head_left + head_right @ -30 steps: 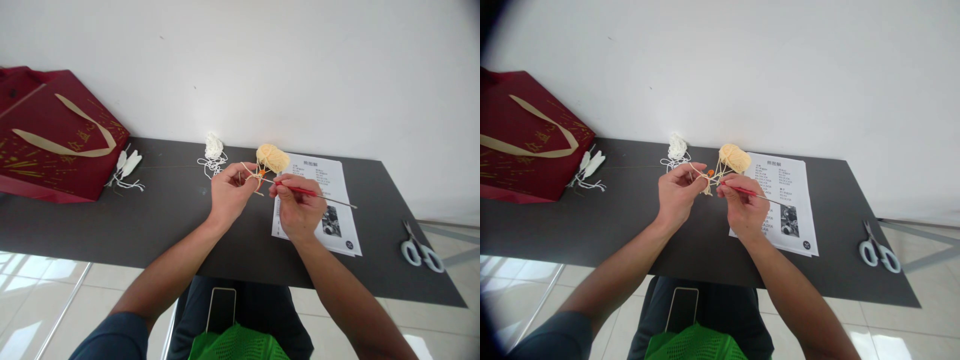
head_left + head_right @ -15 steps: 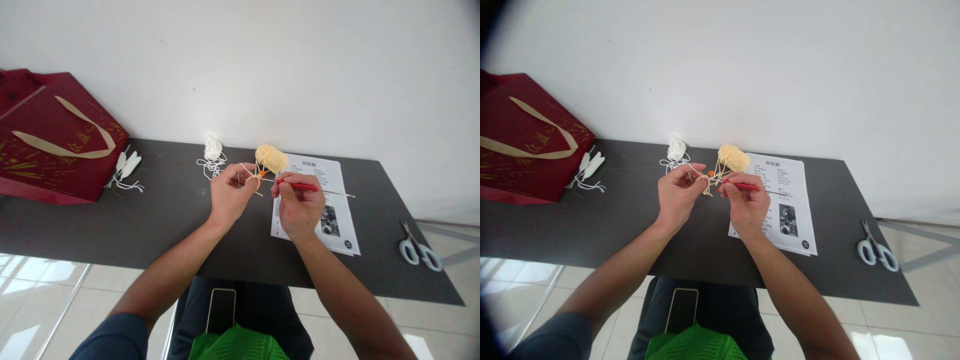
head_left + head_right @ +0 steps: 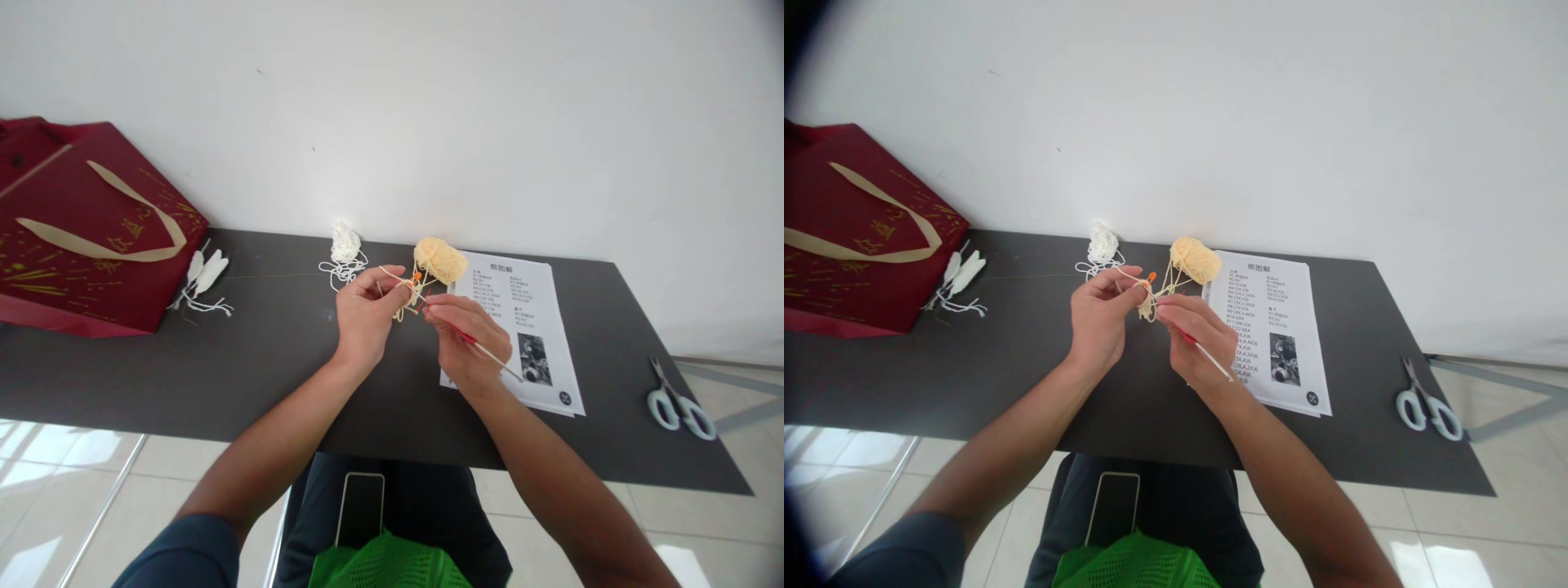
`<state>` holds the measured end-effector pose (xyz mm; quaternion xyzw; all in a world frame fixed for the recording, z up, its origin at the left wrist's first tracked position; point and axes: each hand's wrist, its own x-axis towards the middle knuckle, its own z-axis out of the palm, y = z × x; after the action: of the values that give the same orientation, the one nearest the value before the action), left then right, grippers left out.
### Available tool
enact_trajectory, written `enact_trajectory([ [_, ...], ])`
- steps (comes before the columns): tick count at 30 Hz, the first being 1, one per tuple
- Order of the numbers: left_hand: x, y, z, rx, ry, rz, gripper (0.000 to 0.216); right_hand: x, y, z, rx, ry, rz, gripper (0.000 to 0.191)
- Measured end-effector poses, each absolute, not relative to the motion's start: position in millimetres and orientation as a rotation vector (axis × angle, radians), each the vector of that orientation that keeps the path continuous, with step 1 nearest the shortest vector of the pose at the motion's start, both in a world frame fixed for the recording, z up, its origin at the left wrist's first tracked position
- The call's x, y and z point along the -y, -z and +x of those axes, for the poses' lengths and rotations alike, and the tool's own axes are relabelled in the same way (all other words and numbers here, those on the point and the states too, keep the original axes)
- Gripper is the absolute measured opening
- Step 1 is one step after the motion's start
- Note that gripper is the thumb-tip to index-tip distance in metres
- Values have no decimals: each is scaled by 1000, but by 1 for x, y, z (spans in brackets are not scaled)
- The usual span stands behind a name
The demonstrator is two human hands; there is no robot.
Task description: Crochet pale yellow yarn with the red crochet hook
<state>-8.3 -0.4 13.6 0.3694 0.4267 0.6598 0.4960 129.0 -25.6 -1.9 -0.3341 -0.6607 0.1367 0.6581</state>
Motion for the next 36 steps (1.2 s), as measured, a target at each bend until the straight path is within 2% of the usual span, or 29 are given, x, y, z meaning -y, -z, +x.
enact_trajectory([
  [5, -3, -14, -9, -1042, -1572, 790, 28, 25, 8, 131, 1575, -295, -771, 33],
  [13, -3, -21, -11, -834, -1396, 576, 40, 19, 11, 131, 1604, -309, -733, 44],
  [17, -5, -23, -15, -749, -1295, 517, 40, 18, 12, 130, 1521, -387, -749, 34],
  [23, -6, -22, -18, -728, -1264, 574, 39, 17, 12, 124, 1223, -735, -812, 15],
  [29, -7, -22, -21, -863, -1278, 725, 43, 8, 12, 121, 1047, -987, -761, 12],
  [36, -15, -13, -25, -1089, -1222, 951, 40, 7, 15, 126, 1165, -972, -835, 9],
])
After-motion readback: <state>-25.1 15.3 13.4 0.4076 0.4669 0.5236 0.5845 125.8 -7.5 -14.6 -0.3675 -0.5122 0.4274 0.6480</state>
